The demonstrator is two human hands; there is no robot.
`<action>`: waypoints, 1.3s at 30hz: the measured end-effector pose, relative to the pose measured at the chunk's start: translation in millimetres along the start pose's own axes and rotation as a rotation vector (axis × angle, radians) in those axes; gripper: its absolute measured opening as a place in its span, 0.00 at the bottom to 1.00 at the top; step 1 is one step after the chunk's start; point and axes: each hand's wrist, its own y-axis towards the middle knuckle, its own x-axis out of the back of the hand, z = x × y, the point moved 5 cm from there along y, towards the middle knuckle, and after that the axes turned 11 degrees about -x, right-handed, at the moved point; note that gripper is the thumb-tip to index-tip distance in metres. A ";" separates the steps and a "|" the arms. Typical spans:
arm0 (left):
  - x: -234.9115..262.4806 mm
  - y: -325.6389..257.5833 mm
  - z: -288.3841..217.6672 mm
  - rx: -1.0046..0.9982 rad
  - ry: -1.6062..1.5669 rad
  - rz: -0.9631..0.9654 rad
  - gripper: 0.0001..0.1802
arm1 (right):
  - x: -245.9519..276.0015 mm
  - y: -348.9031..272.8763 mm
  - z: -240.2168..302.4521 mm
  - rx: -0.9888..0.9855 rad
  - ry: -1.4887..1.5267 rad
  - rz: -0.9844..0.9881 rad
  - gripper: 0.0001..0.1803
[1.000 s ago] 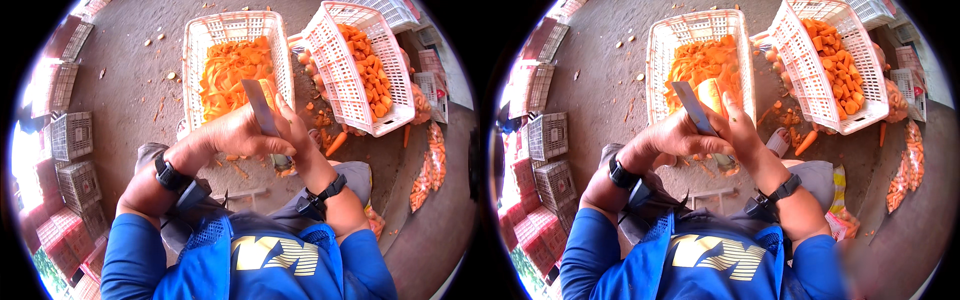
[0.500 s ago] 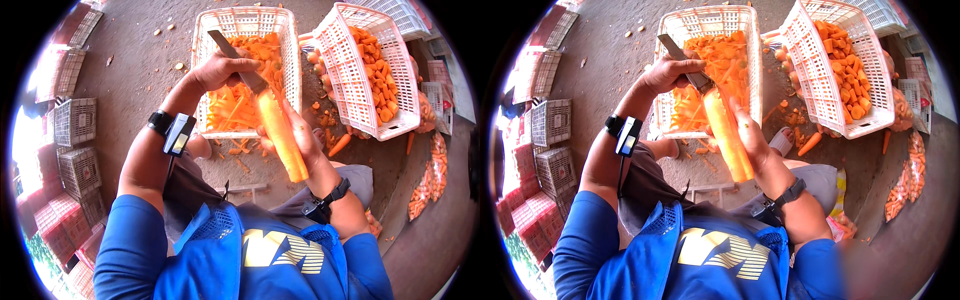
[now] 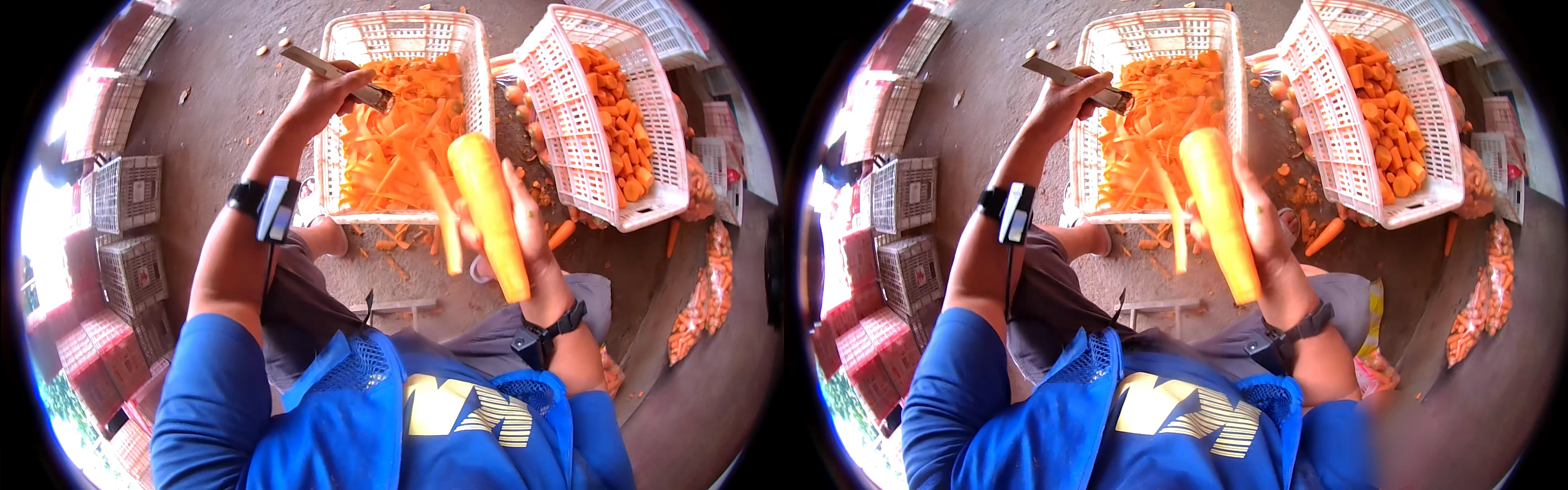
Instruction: The person peels carrots using a tool and then chops them into smaller pieces, placing the pieces into a white plastic crate.
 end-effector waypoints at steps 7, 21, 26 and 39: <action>-44.3 -11.4 -54.9 -0.144 0.011 0.069 0.15 | -0.3 15.1 26.1 0.195 -0.091 -0.226 0.26; -71.2 -44.0 -81.3 -0.304 -0.093 0.501 0.11 | -14.2 37.2 -7.1 -0.020 -0.073 0.396 0.29; 13.4 5.0 6.9 0.036 0.060 0.081 0.16 | -41.2 18.8 -20.4 -0.071 -0.048 0.144 0.31; -67.0 -36.5 -86.2 -0.128 -0.086 0.260 0.15 | 1.2 29.7 17.7 0.127 0.072 0.127 0.30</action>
